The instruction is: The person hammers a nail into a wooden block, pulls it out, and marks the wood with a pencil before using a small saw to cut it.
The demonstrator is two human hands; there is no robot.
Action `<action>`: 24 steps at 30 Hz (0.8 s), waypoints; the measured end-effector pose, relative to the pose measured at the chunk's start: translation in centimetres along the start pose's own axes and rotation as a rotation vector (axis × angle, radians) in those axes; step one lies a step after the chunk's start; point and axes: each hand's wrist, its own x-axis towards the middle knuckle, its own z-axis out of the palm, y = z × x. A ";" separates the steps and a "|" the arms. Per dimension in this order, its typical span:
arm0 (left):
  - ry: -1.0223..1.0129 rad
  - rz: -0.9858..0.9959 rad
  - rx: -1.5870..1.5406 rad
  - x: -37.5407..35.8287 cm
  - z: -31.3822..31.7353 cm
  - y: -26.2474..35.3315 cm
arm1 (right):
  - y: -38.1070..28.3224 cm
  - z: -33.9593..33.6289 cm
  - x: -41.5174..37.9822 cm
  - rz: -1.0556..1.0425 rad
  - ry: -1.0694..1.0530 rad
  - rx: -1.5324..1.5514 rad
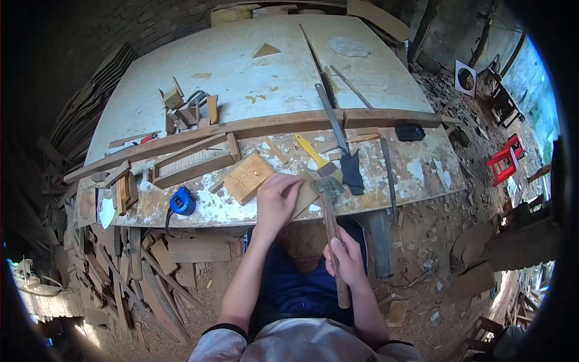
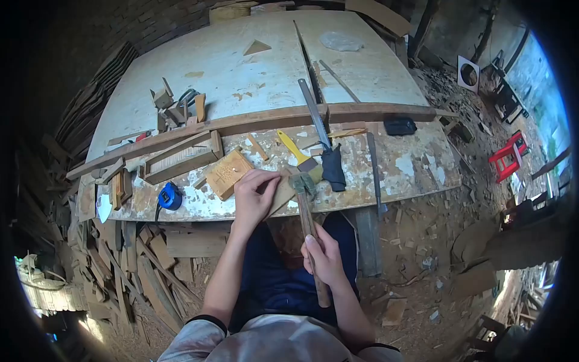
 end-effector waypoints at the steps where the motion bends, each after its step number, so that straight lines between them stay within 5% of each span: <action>1: 0.001 0.002 0.000 0.0 0.0 0.0 | 0.0 0.0 0.0 -0.002 -0.001 -0.002; 24: -0.011 -0.122 -0.025 -0.2 0.0 -0.2 | -3.9 2.4 1.0 -0.049 -0.084 -0.005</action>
